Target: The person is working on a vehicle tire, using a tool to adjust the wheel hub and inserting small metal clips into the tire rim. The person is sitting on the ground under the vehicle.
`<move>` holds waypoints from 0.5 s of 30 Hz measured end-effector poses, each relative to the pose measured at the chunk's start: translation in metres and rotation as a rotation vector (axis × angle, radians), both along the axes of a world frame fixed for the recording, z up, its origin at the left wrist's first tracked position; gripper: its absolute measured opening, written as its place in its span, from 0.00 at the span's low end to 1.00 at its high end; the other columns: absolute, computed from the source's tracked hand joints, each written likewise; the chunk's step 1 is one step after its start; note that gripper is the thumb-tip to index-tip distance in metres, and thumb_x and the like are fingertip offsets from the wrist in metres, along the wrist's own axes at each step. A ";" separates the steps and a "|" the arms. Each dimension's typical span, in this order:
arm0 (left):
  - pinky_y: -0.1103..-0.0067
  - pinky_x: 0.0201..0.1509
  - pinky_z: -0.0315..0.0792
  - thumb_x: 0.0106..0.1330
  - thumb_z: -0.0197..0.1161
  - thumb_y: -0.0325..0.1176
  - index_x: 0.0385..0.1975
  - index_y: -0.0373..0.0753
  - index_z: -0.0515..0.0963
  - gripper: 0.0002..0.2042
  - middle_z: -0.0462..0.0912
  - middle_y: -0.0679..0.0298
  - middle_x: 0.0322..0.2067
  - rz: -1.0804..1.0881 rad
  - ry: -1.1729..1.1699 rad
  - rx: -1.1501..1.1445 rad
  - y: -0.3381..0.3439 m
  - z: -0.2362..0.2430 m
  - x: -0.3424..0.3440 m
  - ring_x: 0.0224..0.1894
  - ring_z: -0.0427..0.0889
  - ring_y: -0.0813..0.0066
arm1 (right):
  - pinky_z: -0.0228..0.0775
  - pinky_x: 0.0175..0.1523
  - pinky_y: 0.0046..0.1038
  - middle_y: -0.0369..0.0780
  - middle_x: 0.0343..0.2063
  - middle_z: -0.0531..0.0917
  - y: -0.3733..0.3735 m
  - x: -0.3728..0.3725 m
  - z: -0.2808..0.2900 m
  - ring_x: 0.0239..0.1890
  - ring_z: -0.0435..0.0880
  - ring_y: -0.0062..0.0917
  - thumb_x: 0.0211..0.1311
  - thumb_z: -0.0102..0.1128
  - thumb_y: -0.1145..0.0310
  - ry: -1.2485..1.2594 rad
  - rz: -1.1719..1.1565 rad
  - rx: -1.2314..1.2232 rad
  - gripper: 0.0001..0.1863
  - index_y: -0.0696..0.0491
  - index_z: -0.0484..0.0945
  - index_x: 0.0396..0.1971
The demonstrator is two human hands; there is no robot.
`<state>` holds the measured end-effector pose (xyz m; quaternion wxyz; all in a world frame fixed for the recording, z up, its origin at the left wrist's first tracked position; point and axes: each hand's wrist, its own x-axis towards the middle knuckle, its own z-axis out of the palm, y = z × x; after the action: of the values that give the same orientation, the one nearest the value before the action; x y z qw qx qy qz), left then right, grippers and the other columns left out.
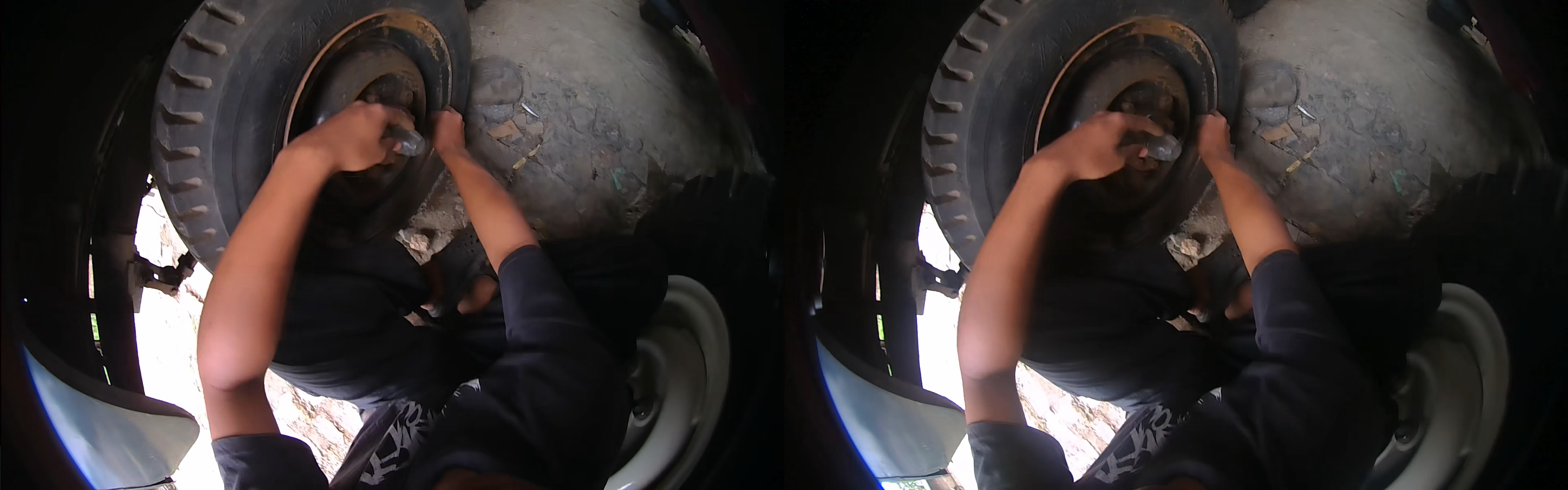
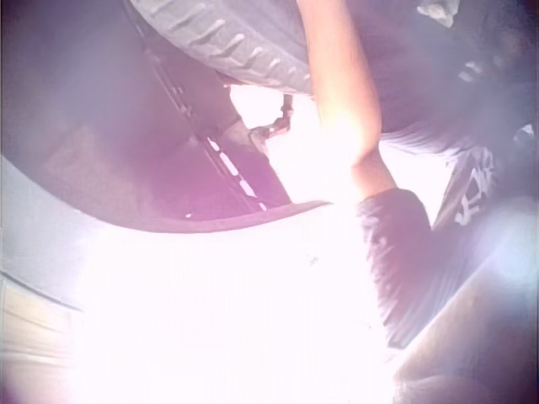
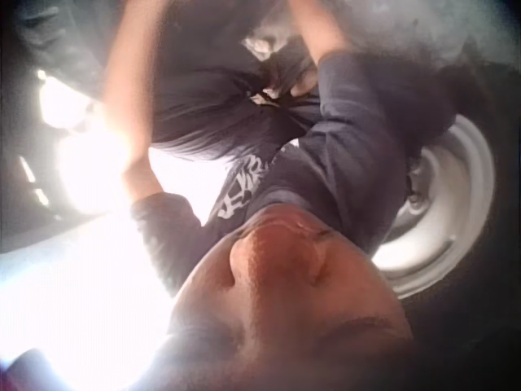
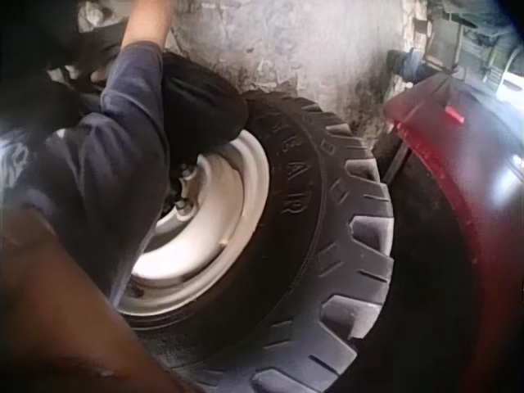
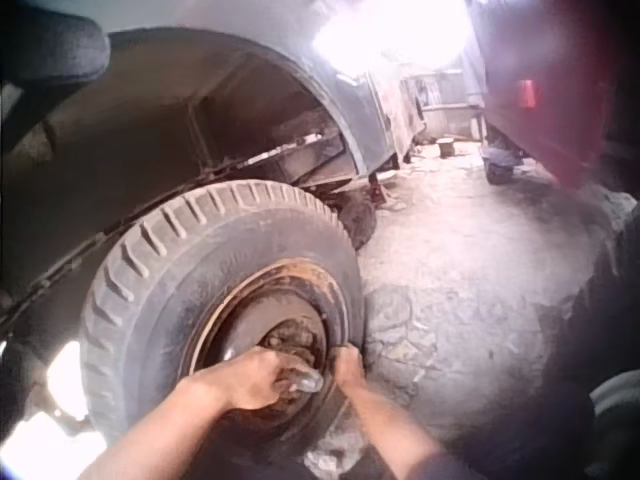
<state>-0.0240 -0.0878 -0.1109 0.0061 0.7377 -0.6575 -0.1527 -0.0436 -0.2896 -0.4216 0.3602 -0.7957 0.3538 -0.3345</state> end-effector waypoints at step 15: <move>0.62 0.67 0.77 0.69 0.75 0.43 0.62 0.40 0.84 0.24 0.90 0.46 0.53 0.071 0.084 -0.040 -0.006 0.021 0.000 0.61 0.87 0.49 | 0.80 0.48 0.46 0.47 0.36 0.86 0.005 0.001 -0.001 0.41 0.87 0.47 0.51 0.70 0.84 -0.301 -0.224 -0.164 0.14 0.52 0.92 0.36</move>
<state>-0.0240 -0.0935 -0.0899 0.0539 0.7531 -0.6332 -0.1702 -0.0426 -0.2848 -0.4224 0.3034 -0.7190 0.3538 -0.5156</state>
